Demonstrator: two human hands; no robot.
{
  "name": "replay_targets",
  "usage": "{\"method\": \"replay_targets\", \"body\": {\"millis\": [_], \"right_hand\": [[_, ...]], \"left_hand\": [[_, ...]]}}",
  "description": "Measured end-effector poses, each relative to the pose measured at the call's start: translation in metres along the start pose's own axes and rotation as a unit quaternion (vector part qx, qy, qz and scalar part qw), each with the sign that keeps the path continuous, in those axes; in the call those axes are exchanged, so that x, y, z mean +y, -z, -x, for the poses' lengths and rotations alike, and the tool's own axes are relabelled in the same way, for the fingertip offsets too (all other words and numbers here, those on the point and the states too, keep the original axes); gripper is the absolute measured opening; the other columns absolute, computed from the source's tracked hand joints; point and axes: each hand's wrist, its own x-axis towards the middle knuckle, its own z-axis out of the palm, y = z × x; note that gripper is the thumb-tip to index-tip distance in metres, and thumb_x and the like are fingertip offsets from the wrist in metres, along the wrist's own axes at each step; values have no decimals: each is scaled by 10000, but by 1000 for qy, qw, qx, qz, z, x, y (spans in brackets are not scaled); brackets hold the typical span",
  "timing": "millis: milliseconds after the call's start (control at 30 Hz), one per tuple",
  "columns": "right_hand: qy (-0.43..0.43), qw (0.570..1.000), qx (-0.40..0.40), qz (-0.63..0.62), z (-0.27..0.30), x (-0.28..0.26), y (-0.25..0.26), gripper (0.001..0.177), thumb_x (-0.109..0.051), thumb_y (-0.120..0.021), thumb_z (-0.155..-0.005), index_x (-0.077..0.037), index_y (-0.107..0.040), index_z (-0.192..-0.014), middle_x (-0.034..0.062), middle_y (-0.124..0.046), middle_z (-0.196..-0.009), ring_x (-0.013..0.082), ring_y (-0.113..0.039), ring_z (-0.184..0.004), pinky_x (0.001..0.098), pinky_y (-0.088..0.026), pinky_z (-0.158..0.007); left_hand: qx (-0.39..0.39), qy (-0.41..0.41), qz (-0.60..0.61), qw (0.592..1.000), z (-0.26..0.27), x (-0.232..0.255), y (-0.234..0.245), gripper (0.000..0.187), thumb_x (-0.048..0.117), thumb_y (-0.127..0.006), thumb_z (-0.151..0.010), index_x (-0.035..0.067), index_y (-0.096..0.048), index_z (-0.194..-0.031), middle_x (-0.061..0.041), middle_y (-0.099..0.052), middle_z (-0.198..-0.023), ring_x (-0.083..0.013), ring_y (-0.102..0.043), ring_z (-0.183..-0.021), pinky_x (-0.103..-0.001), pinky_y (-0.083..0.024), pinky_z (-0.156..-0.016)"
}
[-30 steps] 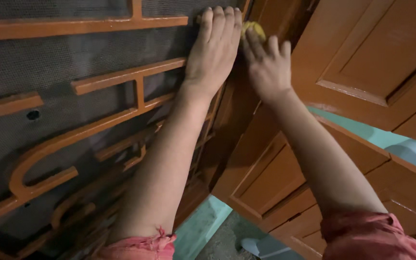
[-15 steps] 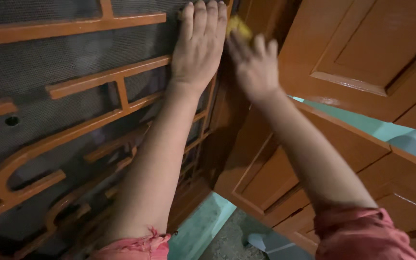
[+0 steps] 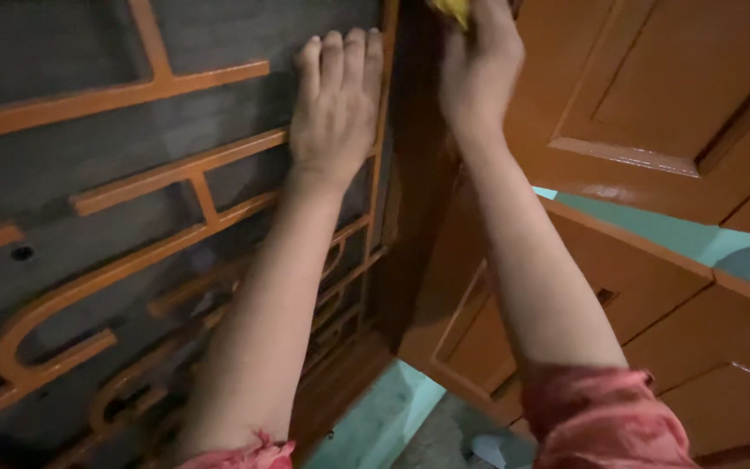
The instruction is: The person dips a yellow cloth into a blue bucket of water, wrings it out, and wipes the surface of a wooden cabinet. They repeatedly dip the cloth back into the bucket to re-wet it while continuing to clean the cabinet doors and frame.
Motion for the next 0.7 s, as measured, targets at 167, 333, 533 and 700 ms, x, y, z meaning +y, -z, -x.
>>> {"method": "replay_targets", "body": {"millis": [167, 333, 533, 700], "right_hand": [[22, 987, -52, 150, -10, 6, -37, 435, 113, -620, -864, -49, -676, -1264, 207, -640, -1296, 410, -643, -1179, 450, -558, -999], [-70, 975, -140, 157, 49, -22, -27, 403, 48, -579, -935, -56, -655, -1317, 244, -595, -1249, 437, -639, -1096, 468, -553, -908], [-139, 902, -336, 235, 129, -26, -2, 561, 88, -602, -763, 16, -610, -1319, 316, -619, -1183, 454, -653, -1026, 483, -560, -881], [-187, 910, -312, 197, 91, -21, 25, 387, 49, -653, -817, -43, -699, -1190, 261, -687, -1163, 418, -690, -1044, 472, -562, -906]], "left_hand": [[10, -4, -6, 1000, -4, -2, 15, 395, 212, -567, -1082, 53, -572, -1443, -92, -583, -1346, -280, -535, -1265, -447, -330, -1187], [1, -4, -7, 1000, -3, 0, 14, 409, 210, -578, -1071, 55, -572, -1450, -89, -579, -1344, -281, -532, -1268, -448, -331, -1186], [5, -3, -9, 1000, -3, 1, 11, 386, 211, -581, -1076, 44, -568, -1425, -92, -574, -1365, -281, -518, -1282, -456, -323, -1186], [6, 1, -11, 1000, -1, 2, 8, 373, 188, -585, -1077, 55, -571, -1426, -84, -568, -1382, -281, -510, -1294, -457, -309, -1203]]}}
